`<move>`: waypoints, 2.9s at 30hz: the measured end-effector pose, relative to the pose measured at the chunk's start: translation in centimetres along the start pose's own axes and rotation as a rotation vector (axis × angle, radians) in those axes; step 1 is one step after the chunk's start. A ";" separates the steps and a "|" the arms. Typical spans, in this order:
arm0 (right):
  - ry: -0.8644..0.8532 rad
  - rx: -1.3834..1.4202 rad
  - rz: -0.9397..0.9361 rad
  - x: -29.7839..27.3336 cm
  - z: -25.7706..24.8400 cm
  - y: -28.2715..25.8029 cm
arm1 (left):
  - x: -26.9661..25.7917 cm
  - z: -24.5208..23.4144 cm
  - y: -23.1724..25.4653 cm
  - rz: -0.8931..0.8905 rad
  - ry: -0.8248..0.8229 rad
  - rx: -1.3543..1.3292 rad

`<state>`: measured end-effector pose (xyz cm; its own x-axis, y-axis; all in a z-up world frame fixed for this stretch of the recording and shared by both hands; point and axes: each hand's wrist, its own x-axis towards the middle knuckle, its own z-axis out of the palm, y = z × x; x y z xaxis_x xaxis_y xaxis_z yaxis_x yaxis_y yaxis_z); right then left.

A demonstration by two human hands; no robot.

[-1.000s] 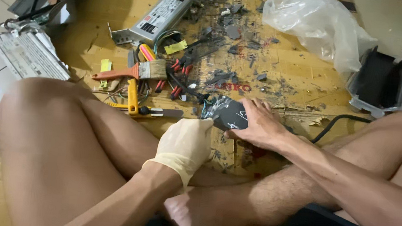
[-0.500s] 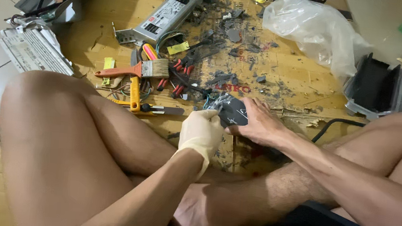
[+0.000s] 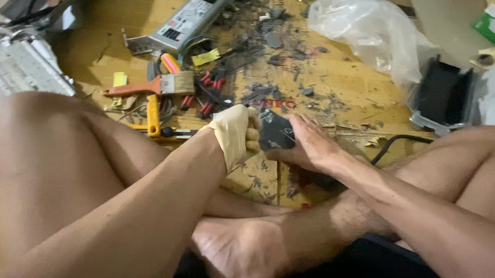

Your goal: The person sits on the floor and uses a brush to clean debris from a black electronic device. They then use a screwdriver to pry open the device's casing and remove internal components.

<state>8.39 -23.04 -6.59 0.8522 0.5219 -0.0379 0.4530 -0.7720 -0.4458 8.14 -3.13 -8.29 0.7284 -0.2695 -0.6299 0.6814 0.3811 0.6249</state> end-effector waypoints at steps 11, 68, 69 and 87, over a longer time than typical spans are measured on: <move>0.180 0.010 -0.006 3.9 0.7 -0.6 | -11.4 1.3 0.8 0.180 0.505 1.297; -0.090 0.015 -0.140 4.3 1.5 2.2 | -9.9 2.7 0.0 0.164 0.464 1.242; -0.093 0.019 -0.140 3.7 0.5 2.3 | -10.2 2.7 0.1 0.159 0.465 1.243; -0.145 -0.165 0.146 1.8 0.0 3.3 | -7.1 6.6 -1.2 0.363 0.483 1.531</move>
<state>11.46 -24.63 -8.10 0.8705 0.4380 -0.2246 0.3745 -0.8855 -0.2752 2.62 -7.55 -1.54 0.9675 0.0294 -0.2513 0.1374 -0.8950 0.4243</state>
